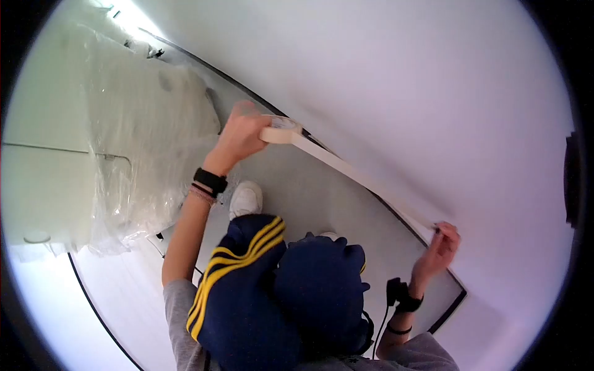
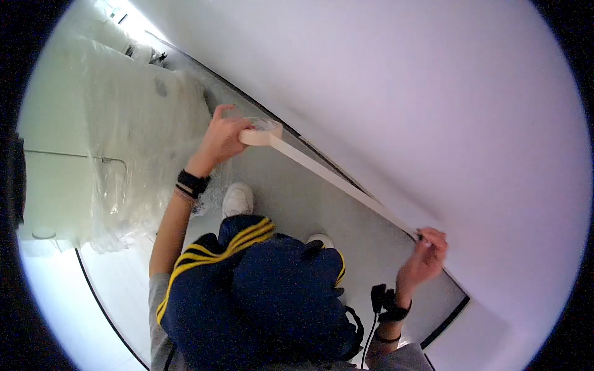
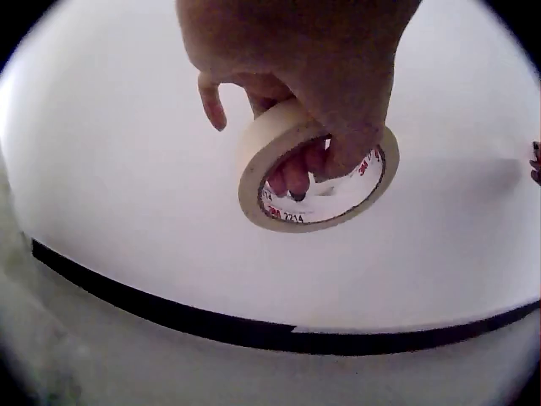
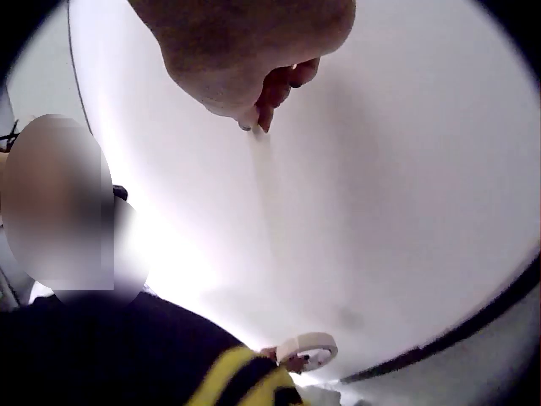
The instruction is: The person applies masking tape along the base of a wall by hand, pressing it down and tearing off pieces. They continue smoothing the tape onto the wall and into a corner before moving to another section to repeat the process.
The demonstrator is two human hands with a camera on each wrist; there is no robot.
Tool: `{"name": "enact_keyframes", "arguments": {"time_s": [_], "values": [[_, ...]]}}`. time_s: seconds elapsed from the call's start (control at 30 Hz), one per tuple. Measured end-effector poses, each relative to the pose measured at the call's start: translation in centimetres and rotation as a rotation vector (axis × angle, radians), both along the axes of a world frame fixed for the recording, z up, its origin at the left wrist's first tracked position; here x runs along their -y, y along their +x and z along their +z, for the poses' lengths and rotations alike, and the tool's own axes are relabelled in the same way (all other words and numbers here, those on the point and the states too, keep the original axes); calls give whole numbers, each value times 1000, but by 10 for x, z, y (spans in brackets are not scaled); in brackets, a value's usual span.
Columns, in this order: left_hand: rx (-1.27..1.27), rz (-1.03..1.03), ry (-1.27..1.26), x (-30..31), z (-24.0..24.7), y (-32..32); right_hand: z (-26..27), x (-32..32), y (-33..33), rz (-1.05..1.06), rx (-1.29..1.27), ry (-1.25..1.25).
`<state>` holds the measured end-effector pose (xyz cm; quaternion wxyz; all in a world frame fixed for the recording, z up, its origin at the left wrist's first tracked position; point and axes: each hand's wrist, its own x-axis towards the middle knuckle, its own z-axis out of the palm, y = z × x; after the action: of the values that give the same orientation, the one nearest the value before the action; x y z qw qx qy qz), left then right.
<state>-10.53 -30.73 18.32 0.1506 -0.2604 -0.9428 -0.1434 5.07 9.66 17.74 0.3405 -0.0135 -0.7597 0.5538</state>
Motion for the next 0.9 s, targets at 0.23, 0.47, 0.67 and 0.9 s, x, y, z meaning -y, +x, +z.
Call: {"name": "enact_keyframes", "arguments": {"time_s": [0.23,0.47,0.67,0.9], "values": [[340,80,-453,27,-22,-39,-87,60,-39,54,394,-442],[1075,195,516,102,-76,-59,-146,79,-50,-160,483,-389],[1208,-70,467,108,-62,-75,-160,101,-41,-286,575,-491],[408,170,34,92,-78,-73,-174,162,-85,-178,573,-510]]}}
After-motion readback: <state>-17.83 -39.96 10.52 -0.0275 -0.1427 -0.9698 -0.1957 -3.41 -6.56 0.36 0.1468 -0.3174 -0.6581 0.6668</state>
